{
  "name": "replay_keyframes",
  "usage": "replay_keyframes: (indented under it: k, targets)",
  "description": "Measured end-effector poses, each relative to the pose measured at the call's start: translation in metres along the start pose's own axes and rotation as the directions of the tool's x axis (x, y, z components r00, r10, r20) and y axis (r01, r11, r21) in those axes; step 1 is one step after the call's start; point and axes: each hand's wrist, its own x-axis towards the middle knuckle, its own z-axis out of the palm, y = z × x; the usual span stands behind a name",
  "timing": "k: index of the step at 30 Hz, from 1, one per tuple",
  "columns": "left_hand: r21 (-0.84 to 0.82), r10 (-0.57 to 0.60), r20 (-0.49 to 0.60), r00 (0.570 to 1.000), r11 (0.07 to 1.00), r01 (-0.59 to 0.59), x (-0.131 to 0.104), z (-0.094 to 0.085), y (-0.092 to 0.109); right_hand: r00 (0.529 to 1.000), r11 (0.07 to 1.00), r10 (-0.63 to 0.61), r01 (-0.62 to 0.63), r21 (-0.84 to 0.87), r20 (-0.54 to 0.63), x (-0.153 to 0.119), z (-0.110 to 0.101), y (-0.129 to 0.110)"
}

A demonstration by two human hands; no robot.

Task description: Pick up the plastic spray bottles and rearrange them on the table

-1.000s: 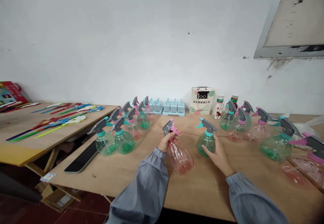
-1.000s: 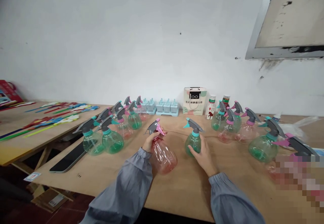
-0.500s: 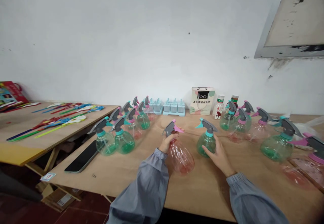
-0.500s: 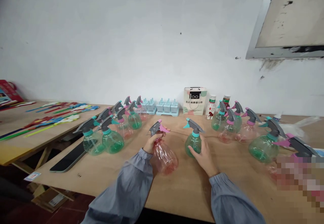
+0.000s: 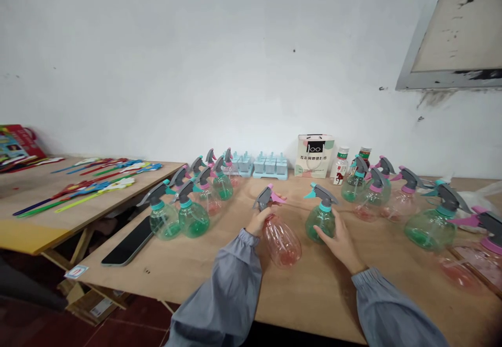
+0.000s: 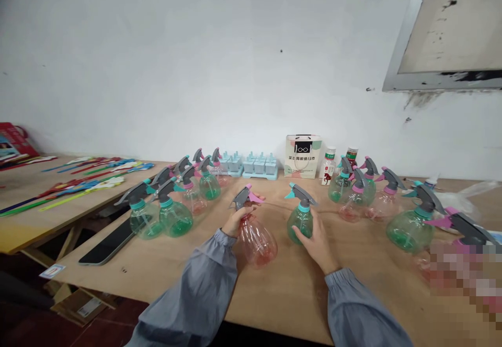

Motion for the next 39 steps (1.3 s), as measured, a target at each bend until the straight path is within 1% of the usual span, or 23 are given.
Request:
replay_keyframes:
  k: [2,5,7,10,12,14,18,22,25,27,29,31,33,34,36,37,39]
  targets:
    - [-0.008,0.006,-0.007,1.000,1.000,-0.006,0.001,0.001,-0.002,1.000,1.000,0.007,-0.007,0.005,-0.001,0.000,0.000,0.000]
    - [0.030,0.100,-0.036,0.994,0.995,-0.099,0.003,-0.001,-0.006,1.000,1.000,0.012,-0.012,0.008,-0.004,0.000,0.001,0.000]
    - [0.113,0.170,-0.044,0.984,0.980,-0.164,0.004,-0.006,-0.006,1.000,1.000,0.016,-0.016,0.008,-0.005,0.000,0.001,0.000]
    - [0.271,0.181,-0.031,0.983,0.948,-0.166,0.010,-0.017,0.000,0.999,0.999,0.032,-0.032,0.000,0.010,0.000,0.000,0.000]
    - [0.358,0.190,-0.037,0.981,0.919,-0.165,0.020,-0.028,0.007,0.999,0.999,0.033,-0.033,-0.005,0.020,0.000,0.000,0.001]
    - [0.430,0.230,-0.052,0.972,0.883,-0.186,0.034,-0.041,0.013,0.999,1.000,0.026,-0.026,-0.006,0.020,0.000,0.000,0.001]
    - [0.546,0.301,-0.141,0.943,0.818,-0.179,0.065,-0.063,0.017,1.000,1.000,0.005,-0.005,-0.003,0.003,-0.001,0.001,0.003]
    - [0.575,0.334,-0.208,0.919,0.802,-0.161,0.088,-0.077,0.013,1.000,1.000,-0.011,0.011,0.001,-0.004,-0.001,0.002,0.005]
    - [0.577,0.345,-0.227,0.911,0.801,-0.160,0.098,-0.083,0.010,1.000,1.000,0.003,-0.003,-0.003,-0.004,-0.002,0.002,0.005]
    - [0.577,0.341,-0.225,0.913,0.801,-0.157,0.098,-0.086,0.008,1.000,1.000,0.003,-0.003,0.002,-0.008,-0.002,0.002,0.004]
    - [0.593,0.366,-0.223,0.903,0.786,-0.172,0.091,-0.088,0.005,1.000,1.000,-0.002,0.002,0.011,-0.004,-0.001,0.001,0.003]
    - [0.669,0.433,-0.242,0.868,0.723,-0.174,0.077,-0.092,-0.003,1.000,1.000,-0.003,0.003,0.016,0.007,-0.001,0.001,0.001]
    - [0.778,0.483,-0.274,0.832,0.620,-0.103,0.059,-0.095,-0.016,1.000,1.000,0.000,0.000,0.015,0.011,-0.001,0.000,0.000]
    - [0.819,0.476,-0.292,0.830,0.573,-0.041,0.051,-0.097,-0.023,1.000,1.000,0.000,-0.001,0.014,0.010,-0.001,0.001,0.000]
    - [0.855,0.418,-0.311,0.853,0.515,0.060,0.041,-0.101,-0.037,1.000,1.000,0.001,-0.001,0.011,0.008,-0.001,0.001,0.000]
    - [0.863,0.391,-0.316,0.864,0.497,0.091,0.040,-0.102,-0.042,1.000,1.000,0.000,0.000,0.009,0.007,-0.001,0.002,0.000]
    - [0.876,0.371,-0.326,0.870,0.464,0.131,0.048,-0.102,-0.047,1.000,1.000,0.001,-0.001,0.005,0.004,-0.001,0.002,0.001]
